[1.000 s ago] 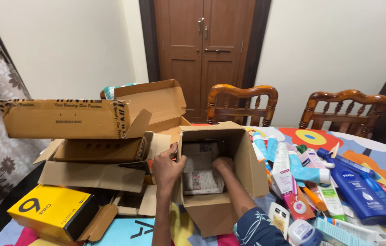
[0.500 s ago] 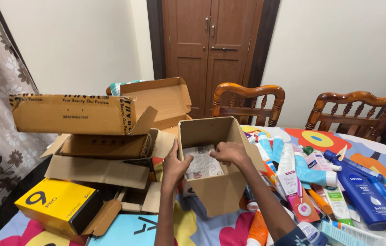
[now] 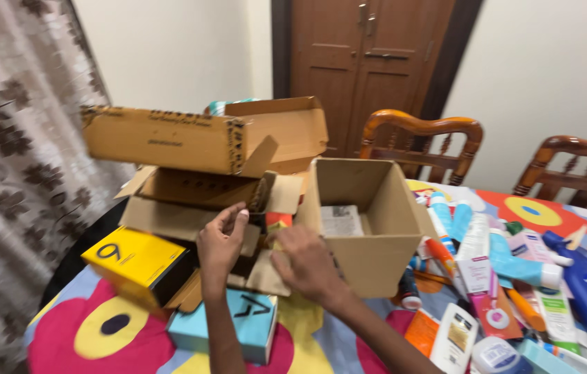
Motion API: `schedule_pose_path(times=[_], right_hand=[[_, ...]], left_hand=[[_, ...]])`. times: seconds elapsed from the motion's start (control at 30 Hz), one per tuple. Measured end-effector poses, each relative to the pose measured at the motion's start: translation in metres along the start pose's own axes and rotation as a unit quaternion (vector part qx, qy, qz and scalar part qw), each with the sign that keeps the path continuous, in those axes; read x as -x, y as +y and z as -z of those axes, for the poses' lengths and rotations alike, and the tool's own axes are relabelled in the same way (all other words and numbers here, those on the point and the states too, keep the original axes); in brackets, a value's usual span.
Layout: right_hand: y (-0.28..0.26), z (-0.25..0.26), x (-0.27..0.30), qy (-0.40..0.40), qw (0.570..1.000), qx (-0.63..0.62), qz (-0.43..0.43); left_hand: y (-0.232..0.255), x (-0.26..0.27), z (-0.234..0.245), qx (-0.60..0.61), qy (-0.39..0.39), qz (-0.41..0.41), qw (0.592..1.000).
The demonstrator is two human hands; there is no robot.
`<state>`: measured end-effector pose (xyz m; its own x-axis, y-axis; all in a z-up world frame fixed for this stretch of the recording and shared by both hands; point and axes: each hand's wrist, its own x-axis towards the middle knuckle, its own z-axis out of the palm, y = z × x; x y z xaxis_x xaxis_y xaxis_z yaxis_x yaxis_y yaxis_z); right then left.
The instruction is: The person folds a newspaper and places it into a cardboard box. They then pick up several small product boxes and tubes from the table and place them into the same box. The person continues to arrange items inside the box.
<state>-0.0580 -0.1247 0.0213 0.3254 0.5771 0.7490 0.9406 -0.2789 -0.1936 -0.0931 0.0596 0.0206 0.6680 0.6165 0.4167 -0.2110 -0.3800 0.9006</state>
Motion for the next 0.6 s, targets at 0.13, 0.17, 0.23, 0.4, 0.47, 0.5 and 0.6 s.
schedule_pose_path(times=[0.13,0.17,0.23,0.4,0.47,0.5,0.6], right_hand=[[-0.017,-0.046,0.019,-0.110,0.991,-0.069,-0.013],[-0.018,-0.057,0.022,-0.124,0.990,-0.064,-0.022],[-0.016,-0.071,0.034,-0.157,0.985,-0.053,-0.039],[-0.010,-0.084,0.051,-0.183,0.981,-0.037,-0.049],[-0.014,-0.080,0.054,-0.230,0.969,-0.024,-0.084],[-0.018,-0.078,0.055,-0.266,0.957,-0.016,-0.117],[-0.026,-0.075,0.052,-0.362,0.915,-0.004,-0.177]], left_hand=[[-0.001,0.020,0.049,-0.212,0.012,0.044,0.976],[-0.003,0.022,0.060,-0.227,0.030,0.051,0.972],[-0.013,0.031,0.080,-0.244,0.075,0.063,0.965],[-0.069,0.046,0.119,-0.374,0.094,0.098,0.918],[-0.094,0.050,0.127,-0.424,0.029,0.112,0.898],[-0.104,0.053,0.133,-0.447,-0.006,0.119,0.887],[-0.121,0.060,0.130,-0.386,-0.076,0.205,0.896]])
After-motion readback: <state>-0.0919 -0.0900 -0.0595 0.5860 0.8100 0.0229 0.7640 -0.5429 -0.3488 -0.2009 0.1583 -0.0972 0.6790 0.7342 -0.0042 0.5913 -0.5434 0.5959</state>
